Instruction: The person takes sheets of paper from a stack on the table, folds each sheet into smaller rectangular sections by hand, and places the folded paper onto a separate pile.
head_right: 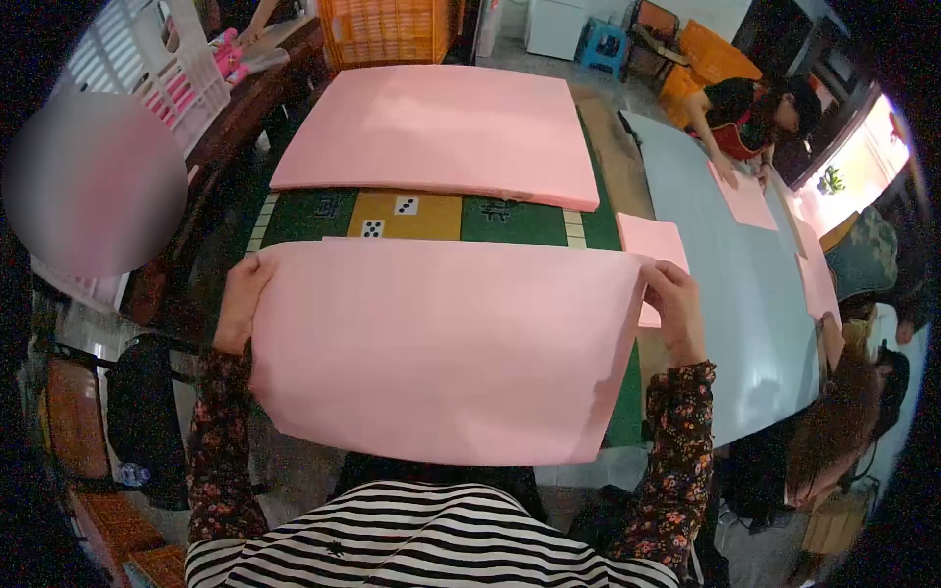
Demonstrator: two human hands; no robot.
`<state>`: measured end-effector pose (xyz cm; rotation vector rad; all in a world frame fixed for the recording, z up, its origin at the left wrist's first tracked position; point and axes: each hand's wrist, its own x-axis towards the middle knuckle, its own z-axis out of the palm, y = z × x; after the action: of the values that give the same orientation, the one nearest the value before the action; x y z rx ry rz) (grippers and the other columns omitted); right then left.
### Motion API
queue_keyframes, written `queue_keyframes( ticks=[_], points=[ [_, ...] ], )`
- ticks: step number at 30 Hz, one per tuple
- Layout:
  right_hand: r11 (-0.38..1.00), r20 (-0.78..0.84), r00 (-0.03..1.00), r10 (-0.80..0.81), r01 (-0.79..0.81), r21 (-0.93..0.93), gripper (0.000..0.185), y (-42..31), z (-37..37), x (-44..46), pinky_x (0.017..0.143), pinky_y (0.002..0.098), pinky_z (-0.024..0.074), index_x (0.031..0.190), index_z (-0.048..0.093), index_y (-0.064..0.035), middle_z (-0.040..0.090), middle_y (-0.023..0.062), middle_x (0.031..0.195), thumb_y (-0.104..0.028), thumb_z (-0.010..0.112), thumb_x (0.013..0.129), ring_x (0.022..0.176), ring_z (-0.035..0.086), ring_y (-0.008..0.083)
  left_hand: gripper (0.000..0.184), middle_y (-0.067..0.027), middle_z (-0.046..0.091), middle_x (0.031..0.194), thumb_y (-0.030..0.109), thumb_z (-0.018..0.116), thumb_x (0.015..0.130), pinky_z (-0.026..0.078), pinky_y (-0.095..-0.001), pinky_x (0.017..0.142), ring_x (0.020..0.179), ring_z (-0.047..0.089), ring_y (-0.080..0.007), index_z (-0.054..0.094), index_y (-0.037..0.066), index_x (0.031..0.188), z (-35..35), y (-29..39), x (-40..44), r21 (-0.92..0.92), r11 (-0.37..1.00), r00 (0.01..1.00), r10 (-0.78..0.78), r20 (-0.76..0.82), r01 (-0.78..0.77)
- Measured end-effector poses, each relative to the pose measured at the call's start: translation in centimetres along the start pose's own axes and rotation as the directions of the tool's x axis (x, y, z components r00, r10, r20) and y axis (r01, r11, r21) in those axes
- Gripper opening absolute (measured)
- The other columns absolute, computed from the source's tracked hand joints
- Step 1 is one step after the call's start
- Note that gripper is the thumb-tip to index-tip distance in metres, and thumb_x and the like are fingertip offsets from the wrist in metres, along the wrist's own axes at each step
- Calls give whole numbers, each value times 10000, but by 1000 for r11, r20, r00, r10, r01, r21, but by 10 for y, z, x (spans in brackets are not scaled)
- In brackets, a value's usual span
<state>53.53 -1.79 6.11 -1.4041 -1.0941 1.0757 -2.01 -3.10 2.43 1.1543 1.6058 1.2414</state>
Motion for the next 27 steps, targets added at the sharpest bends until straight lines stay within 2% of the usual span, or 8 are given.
queue_keyframes(
  ticks=[6,8,11,13,16,18,24,27],
  points=[
    [985,-5,988,152,-152,-86,199,47,4,61,639,225,447,919,650,-14,581,-20,759,-210,651,885,654,515,70,248,-9,654,897,148,538,936,485,-236,693,793,571,-65,648,-50,1039,34,-54,67,76,997,993,-12,114,4],
    [971,-12,981,192,-192,-139,189,60,8,72,607,217,424,895,655,-18,571,-24,737,-207,660,877,632,497,65,242,-5,650,824,163,556,918,474,-247,645,750,553,-51,643,-53,984,40,-74,79,117,993,998,-34,56,27],
    [963,-21,984,177,-178,-203,151,79,13,84,602,205,402,871,660,-2,574,-23,734,-153,655,873,656,499,59,205,29,578,699,165,607,878,425,-251,575,656,485,-37,599,-40,868,49,-114,99,221,974,998,-57,37,48],
    [966,-17,987,160,-160,-204,151,93,15,88,609,206,405,886,662,7,583,-22,746,-143,648,877,668,505,61,176,8,610,763,140,595,897,452,-243,607,697,526,-49,613,-33,920,52,-131,104,245,970,999,-16,47,4],
    [956,-7,988,154,-151,-251,176,112,10,96,639,213,422,927,665,34,609,-10,779,-135,639,885,701,526,68,126,3,631,797,102,593,900,459,-225,604,705,554,-51,619,-9,953,54,-129,100,160,986,997,36,73,-47],
    [917,-51,988,149,-157,-367,184,111,13,96,651,214,424,926,662,39,611,-6,776,-139,637,888,706,529,69,194,-42,608,670,169,637,832,442,-258,578,628,531,-68,617,-19,872,55,-112,97,291,957,1000,7,10,-9],
    [906,-55,986,156,-165,-390,170,110,26,98,651,208,410,913,659,40,598,-13,774,-126,631,892,701,509,64,235,-74,621,681,239,652,813,468,-303,601,629,585,-138,632,13,873,57,-90,91,519,850,995,-48,-87,87],
    [908,-20,989,143,-140,-396,151,112,26,103,652,203,406,903,657,34,591,-20,778,-115,632,890,704,503,57,249,-71,625,686,262,653,810,470,-309,612,634,590,-146,633,22,873,53,-106,96,517,850,994,-51,-102,97]
  ],
)
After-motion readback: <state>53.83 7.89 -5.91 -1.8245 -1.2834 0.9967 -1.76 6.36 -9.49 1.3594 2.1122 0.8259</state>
